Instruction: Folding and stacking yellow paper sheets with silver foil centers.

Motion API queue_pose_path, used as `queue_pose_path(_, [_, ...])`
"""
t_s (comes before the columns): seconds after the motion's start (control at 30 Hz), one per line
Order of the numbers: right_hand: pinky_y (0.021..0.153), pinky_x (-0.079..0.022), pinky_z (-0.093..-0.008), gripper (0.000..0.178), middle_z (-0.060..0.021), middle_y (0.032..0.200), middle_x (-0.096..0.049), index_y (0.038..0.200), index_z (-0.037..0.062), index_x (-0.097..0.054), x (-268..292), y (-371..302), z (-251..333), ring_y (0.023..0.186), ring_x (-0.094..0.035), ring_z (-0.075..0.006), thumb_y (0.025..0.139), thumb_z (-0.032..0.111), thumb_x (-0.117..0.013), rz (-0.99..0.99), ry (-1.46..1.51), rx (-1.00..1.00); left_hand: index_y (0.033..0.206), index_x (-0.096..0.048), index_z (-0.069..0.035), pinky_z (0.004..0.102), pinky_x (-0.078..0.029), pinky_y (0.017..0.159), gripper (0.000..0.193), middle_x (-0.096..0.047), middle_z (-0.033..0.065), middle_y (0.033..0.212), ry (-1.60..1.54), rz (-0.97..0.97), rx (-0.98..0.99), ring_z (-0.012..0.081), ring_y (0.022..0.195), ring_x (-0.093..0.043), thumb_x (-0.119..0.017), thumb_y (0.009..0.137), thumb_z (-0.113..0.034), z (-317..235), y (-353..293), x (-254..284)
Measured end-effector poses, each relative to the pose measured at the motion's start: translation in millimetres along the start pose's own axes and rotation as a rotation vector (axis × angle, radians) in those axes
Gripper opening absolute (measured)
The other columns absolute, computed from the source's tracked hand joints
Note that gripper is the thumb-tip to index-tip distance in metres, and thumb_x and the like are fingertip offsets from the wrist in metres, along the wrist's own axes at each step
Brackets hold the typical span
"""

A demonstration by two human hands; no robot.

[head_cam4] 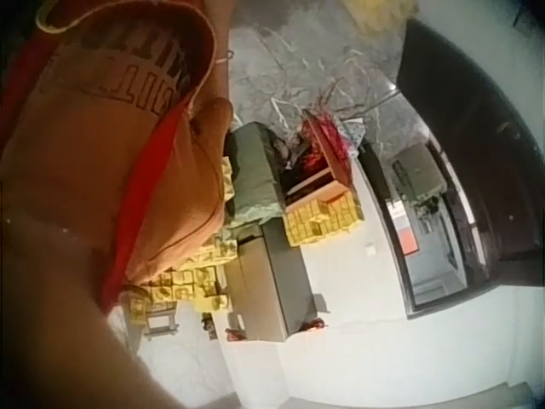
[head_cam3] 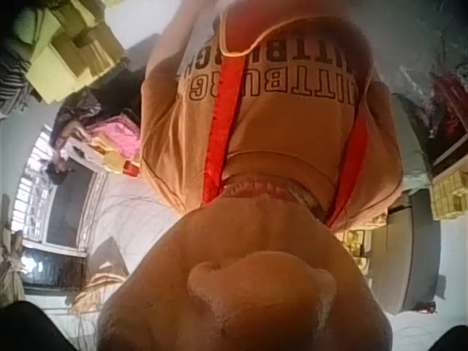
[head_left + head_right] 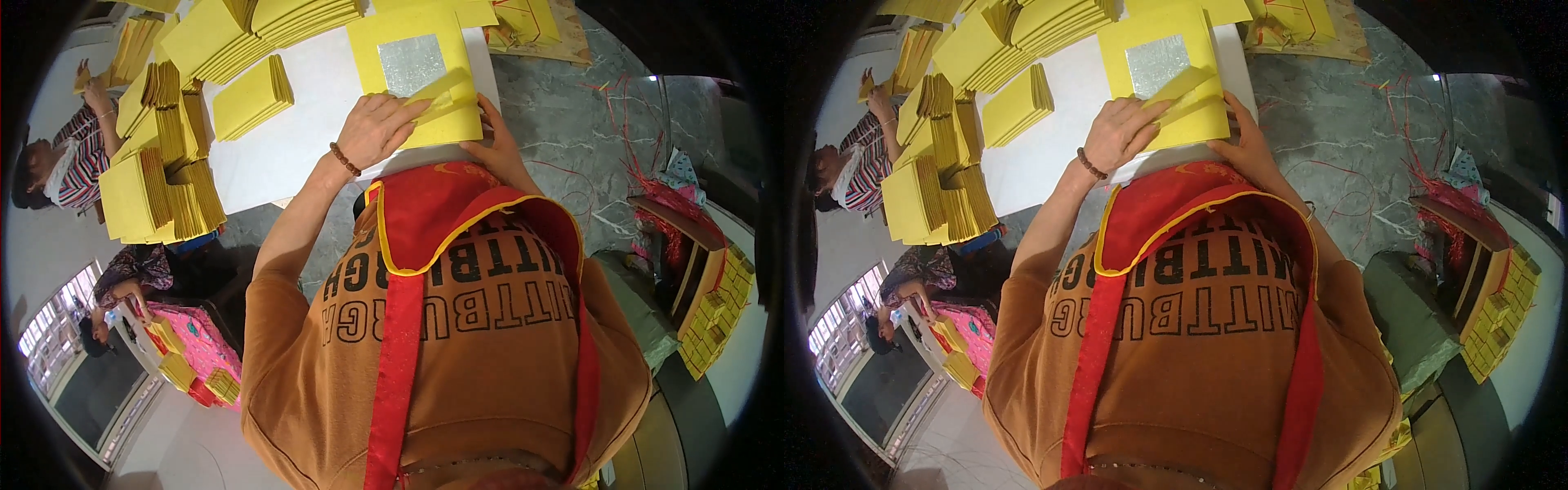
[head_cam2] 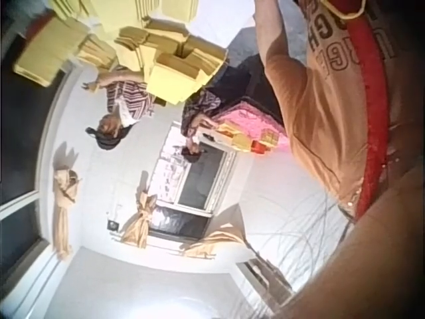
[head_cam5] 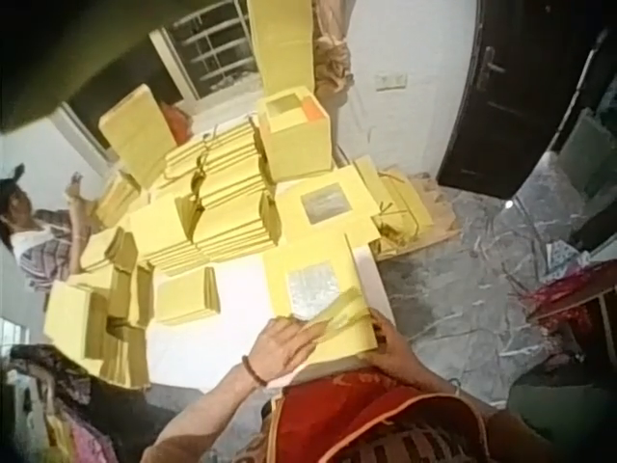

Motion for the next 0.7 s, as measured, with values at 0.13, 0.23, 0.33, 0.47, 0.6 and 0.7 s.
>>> queue_pose_path(0.13, [0.095, -0.034, -0.0379, 0.08, -0.0179, 0.127, -0.038, 0.138, 0.0143, -0.024, -1.3, -1.1, 3.0, 0.116, -0.04, -0.0284, 0.072, 0.014, -0.069, -0.013, 0.035, -0.075, 0.115, -0.057, -0.017, 0.0327, -0.04, 0.076, 0.037, -0.059, 0.0056, 0.099, 0.094, -0.086, -0.143, 0.021, 0.087, -0.053, -0.057, 0.078, -0.012, -3.4, 0.7, -1.9])
queue_pose_path(0.23, [0.096, -0.034, -0.0385, 0.081, -0.0182, 0.129, -0.037, 0.138, 0.0137, -0.025, -2.6, -1.2, 5.9, 0.118, -0.039, -0.0297, 0.071, 0.015, -0.07, -0.009, 0.088, -0.086, 0.116, -0.057, -0.018, 0.0326, -0.04, 0.077, 0.038, -0.059, 0.0051, 0.102, 0.1, -0.06, -0.151, 0.0204, 0.088, -0.052, -0.058, 0.078, -0.014, -0.4, -3.2, -6.3])
queue_pose_path(0.33, [0.096, -0.034, -0.0388, 0.079, -0.0173, 0.13, -0.037, 0.138, 0.0125, -0.025, -3.0, 0.9, 5.7, 0.118, -0.039, -0.0288, 0.072, 0.016, -0.07, -0.004, 0.109, -0.09, 0.115, -0.057, -0.019, 0.0331, -0.039, 0.078, 0.038, -0.059, 0.0047, 0.103, 0.07, -0.074, -0.13, 0.0204, 0.09, -0.051, -0.061, 0.077, -0.019, -5.4, -2.5, -5.7])
queue_pose_path(0.47, [0.094, -0.036, -0.0359, 0.069, -0.0158, 0.129, -0.038, 0.135, 0.0083, -0.029, -2.8, 6.8, 0.6, 0.115, -0.042, -0.0255, 0.076, 0.014, -0.065, -0.057, 0.021, 0.013, 0.114, -0.058, -0.017, 0.0341, -0.038, 0.078, 0.039, -0.059, 0.0044, 0.102, 0.063, -0.082, -0.148, 0.0209, 0.093, -0.049, -0.063, 0.076, -0.027, -6.1, -0.3, -7.4])
queue_pose_path(0.6, [0.091, -0.039, -0.034, 0.058, -0.0151, 0.13, -0.038, 0.132, 0.0032, -0.033, -4.8, 11.3, 2.5, 0.113, -0.044, -0.0238, 0.082, 0.016, -0.06, -0.123, 0.084, 0.038, 0.111, -0.059, -0.017, 0.0341, -0.038, 0.077, 0.035, -0.059, 0.0042, 0.1, 0.054, -0.095, -0.131, 0.0206, 0.091, -0.05, -0.062, 0.077, -0.024, -5.7, -0.3, -6.7])
queue_pose_path(0.7, [0.091, -0.039, -0.0333, 0.055, -0.0147, 0.13, -0.039, 0.131, 0.0027, -0.033, -1.7, 13.9, 6.2, 0.112, -0.044, -0.0231, 0.084, 0.018, -0.059, -0.156, 0.1, -0.027, 0.107, -0.06, -0.014, 0.0331, -0.039, 0.074, 0.03, -0.06, 0.0054, 0.092, 0.041, -0.134, -0.113, 0.0218, 0.086, -0.052, -0.06, 0.077, -0.018, -3.8, -0.8, -7.6])
Point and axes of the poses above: each hand's wrist, its own y-axis towards the middle knuckle, its own x-axis out of the back of the hand, z = x × y, the point moved 1 cm from there along y, towards the middle knuckle
